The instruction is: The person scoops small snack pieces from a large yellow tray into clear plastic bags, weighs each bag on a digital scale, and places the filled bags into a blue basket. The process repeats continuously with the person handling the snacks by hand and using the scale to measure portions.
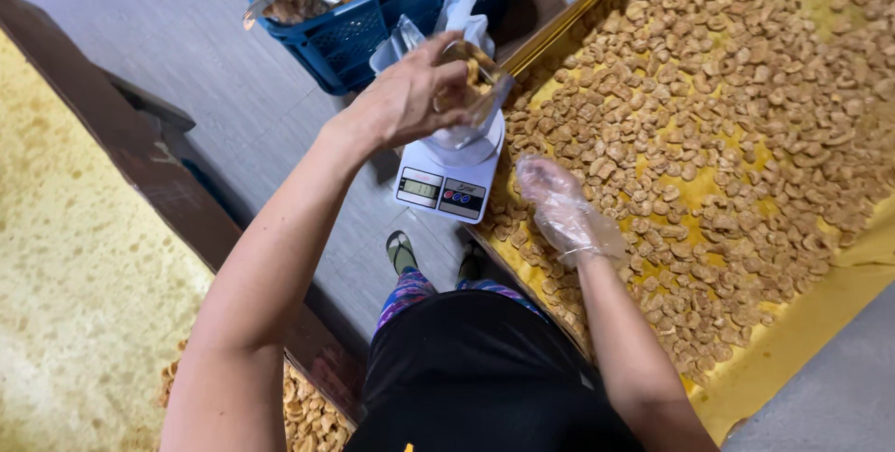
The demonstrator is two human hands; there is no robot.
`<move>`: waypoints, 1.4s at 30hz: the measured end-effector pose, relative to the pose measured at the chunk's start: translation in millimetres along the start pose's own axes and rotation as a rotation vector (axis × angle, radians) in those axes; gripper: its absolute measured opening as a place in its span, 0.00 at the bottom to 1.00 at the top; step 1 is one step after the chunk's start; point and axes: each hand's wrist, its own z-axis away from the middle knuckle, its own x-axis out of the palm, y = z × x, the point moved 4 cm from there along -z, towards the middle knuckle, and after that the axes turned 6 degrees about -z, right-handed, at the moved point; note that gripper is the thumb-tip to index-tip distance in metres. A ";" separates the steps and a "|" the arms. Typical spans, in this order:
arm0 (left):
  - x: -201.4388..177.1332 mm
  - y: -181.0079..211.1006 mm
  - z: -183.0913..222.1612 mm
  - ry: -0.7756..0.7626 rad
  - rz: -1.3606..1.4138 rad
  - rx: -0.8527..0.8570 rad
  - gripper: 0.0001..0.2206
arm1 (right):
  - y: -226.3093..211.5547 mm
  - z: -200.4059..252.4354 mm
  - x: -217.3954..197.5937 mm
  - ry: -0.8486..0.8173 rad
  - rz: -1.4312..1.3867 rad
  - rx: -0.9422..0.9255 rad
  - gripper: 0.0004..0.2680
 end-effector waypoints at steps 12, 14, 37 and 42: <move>-40.5 -52.0 -44.9 0.291 0.327 -0.107 0.10 | -76.5 23.9 72.4 -0.077 -0.680 0.035 0.28; -53.5 -44.1 -48.5 0.375 0.361 -0.041 0.09 | -96.4 23.1 80.5 -0.126 -0.731 -0.057 0.30; 11.4 -23.9 -26.1 0.349 1.094 -0.108 0.51 | -100.7 -18.0 101.3 -0.293 -1.149 0.001 0.21; 18.2 -19.2 -27.3 0.382 1.096 -0.101 0.58 | -112.7 -17.0 107.6 -0.486 -1.141 -0.093 0.19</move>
